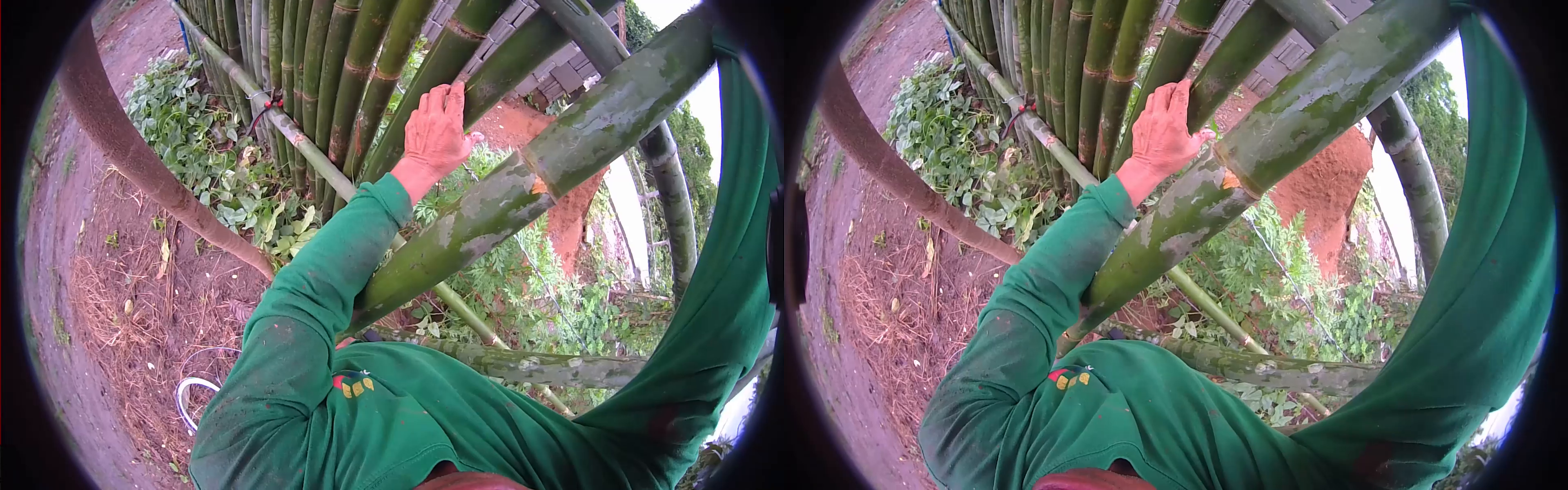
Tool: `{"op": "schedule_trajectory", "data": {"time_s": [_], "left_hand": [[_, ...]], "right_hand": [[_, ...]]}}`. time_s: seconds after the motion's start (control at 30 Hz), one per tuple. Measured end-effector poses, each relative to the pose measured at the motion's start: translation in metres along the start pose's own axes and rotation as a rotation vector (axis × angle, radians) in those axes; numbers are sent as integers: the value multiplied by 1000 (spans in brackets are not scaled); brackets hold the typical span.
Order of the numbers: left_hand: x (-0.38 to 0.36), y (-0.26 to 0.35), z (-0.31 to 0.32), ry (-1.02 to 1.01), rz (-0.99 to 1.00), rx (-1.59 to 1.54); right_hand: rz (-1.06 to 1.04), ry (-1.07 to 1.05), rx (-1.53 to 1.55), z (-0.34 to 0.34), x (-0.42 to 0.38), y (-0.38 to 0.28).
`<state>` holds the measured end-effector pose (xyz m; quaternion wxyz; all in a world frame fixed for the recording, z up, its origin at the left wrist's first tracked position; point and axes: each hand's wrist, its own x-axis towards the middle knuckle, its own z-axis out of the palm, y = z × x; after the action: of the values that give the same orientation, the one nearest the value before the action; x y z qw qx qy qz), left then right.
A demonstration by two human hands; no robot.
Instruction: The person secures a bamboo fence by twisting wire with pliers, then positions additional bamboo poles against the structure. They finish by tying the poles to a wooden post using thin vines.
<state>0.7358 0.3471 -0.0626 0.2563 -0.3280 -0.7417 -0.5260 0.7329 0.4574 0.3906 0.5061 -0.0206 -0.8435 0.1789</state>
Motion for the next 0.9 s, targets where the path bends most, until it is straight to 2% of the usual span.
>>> {"op": "schedule_trajectory", "data": {"time_s": [0.13,0.3,0.4,0.47,0.57,0.7,0.83,0.9], "left_hand": [[-1,-4,4,45,-8,4],[-38,-23,18,-2,-155,-45],[-62,-49,35,-56,-187,-23],[-76,-62,42,-170,-272,0],[-89,-78,39,-246,-214,21],[-68,-87,12,-365,-159,-57],[-46,-75,3,-369,-3,38],[-37,-63,5,-398,-45,81]], "right_hand": [[5,-4,-2,0,-7,5],[11,-7,-28,-2,-16,13],[17,-17,-35,1,-23,18],[23,-20,-58,0,-26,27],[22,-26,-93,4,-30,40],[22,-21,-109,7,-35,50],[29,-20,-90,10,-42,53],[40,-26,-92,9,-46,54]]}}
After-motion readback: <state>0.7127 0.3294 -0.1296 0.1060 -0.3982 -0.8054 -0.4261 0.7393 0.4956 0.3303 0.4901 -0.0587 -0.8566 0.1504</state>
